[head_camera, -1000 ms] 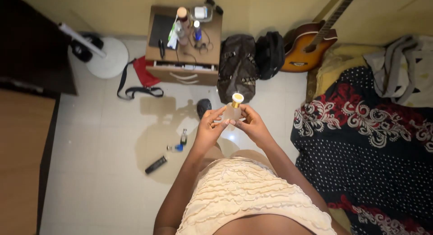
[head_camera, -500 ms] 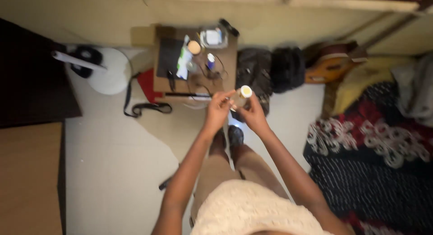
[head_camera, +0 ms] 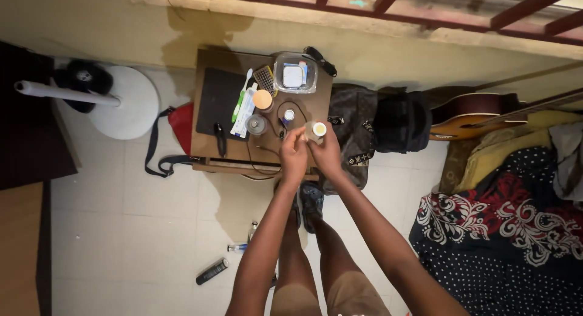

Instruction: Picking up and moving various items around the room, including game controllers, a bottle, a watch, and a backpack.

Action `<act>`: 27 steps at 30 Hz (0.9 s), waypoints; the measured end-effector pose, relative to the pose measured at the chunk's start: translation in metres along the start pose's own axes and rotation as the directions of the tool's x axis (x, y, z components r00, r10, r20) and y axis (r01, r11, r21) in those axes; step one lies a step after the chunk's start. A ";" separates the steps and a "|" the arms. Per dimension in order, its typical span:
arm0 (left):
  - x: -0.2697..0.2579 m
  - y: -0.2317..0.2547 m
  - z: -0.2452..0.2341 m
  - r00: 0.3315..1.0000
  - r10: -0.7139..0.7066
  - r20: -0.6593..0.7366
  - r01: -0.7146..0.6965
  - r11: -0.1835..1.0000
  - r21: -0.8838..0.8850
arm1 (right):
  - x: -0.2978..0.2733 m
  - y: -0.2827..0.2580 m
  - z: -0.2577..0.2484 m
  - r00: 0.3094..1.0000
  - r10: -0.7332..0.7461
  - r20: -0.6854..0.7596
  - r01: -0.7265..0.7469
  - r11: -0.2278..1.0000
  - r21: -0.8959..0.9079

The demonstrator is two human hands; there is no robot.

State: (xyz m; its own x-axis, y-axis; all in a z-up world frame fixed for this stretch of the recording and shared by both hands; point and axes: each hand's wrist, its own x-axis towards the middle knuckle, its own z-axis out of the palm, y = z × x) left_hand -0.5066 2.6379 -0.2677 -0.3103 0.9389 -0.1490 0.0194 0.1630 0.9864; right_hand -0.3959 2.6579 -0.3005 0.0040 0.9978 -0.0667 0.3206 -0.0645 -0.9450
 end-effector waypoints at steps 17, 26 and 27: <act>0.029 -0.022 0.000 0.996 0.087 0.004 -0.087 0.984 0.153 | 0.049 0.073 0.056 0.979 0.196 0.048 -0.185 0.966 -0.179; 0.014 -0.016 -0.007 0.995 0.086 0.054 -0.094 0.979 0.183 | 0.027 0.063 0.038 0.961 0.271 0.044 -0.262 0.952 -0.157; 0.010 -0.012 -0.009 0.994 0.092 0.055 -0.102 0.973 0.209 | 0.021 0.063 0.036 0.959 0.283 0.031 -0.278 0.954 -0.115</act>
State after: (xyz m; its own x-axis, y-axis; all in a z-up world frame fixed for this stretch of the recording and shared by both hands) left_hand -0.5186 2.6430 -0.2804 -0.2543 0.9652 -0.0609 0.2492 0.1262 0.9602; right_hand -0.4093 2.6741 -0.3724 0.0655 0.9376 -0.3414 0.4137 -0.3368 -0.8458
